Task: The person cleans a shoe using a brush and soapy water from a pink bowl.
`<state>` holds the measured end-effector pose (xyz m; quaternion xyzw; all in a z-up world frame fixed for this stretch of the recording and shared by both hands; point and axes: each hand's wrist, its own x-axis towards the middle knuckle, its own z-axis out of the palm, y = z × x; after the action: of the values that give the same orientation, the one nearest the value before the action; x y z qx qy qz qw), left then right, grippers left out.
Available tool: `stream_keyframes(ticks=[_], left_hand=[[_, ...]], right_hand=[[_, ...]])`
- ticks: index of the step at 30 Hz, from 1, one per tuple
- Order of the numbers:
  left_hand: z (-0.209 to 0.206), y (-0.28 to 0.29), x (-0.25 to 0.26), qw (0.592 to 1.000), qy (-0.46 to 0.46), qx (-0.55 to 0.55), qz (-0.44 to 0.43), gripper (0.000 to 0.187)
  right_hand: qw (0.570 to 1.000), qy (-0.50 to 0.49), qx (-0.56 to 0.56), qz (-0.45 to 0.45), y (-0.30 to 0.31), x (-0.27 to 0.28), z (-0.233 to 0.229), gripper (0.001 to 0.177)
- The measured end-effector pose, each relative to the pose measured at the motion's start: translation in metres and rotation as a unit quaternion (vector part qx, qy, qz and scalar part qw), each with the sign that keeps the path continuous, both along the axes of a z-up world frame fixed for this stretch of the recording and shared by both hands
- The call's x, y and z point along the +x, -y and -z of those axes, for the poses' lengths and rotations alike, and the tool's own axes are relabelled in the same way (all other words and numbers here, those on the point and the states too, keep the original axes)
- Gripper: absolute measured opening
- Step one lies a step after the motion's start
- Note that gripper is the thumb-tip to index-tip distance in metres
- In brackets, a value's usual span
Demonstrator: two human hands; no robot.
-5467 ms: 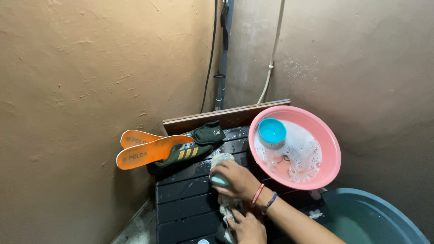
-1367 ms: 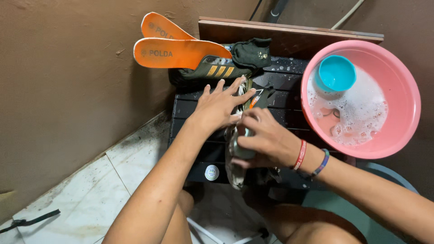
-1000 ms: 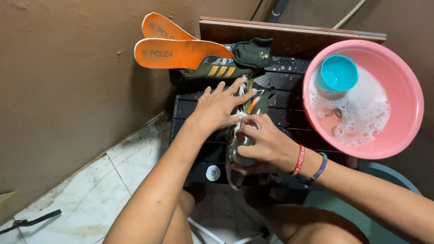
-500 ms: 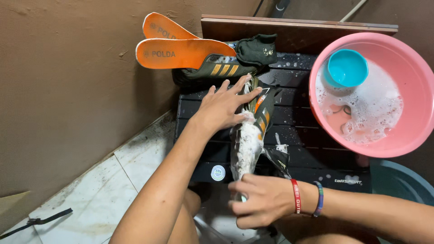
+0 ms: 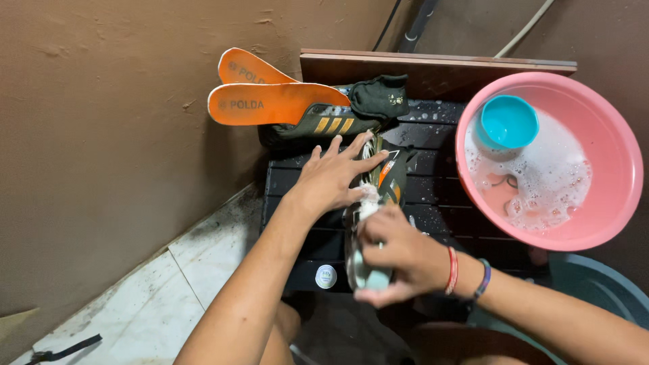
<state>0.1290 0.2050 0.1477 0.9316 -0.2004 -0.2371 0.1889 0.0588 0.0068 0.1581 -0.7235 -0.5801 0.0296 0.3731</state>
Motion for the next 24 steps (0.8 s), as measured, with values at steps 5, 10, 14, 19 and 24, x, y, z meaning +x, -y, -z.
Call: stream_keyframes(ticks=[5, 10, 14, 19, 24], left_hand=[[-0.002, -0.004, 0.002, 0.999, 0.041, 0.001, -0.001, 0.075], [0.002, -0.007, 0.003, 0.999, 0.021, -0.02, -0.017, 0.075], [-0.001, -0.006, 0.001, 1.0, 0.004, -0.017, -0.012, 0.074], [-0.004, -0.008, -0.001, 0.999, -0.009, -0.019, -0.024, 0.075], [-0.007, -0.009, 0.001, 0.999, -0.008, -0.02, -0.026, 0.075]], right_hand=[[0.996, -0.006, 0.064, 0.067, -0.002, 0.029, 0.021, 0.044], [0.998, -0.052, 0.019, -0.032, -0.003, -0.012, 0.005, 0.041], [0.998, 0.008, 0.041, 0.045, 0.007, 0.04, 0.015, 0.041], [0.998, -0.031, 0.05, -0.006, -0.009, -0.02, 0.002, 0.04], [0.999, -0.002, 0.05, 0.018, -0.008, 0.023, 0.013, 0.042]])
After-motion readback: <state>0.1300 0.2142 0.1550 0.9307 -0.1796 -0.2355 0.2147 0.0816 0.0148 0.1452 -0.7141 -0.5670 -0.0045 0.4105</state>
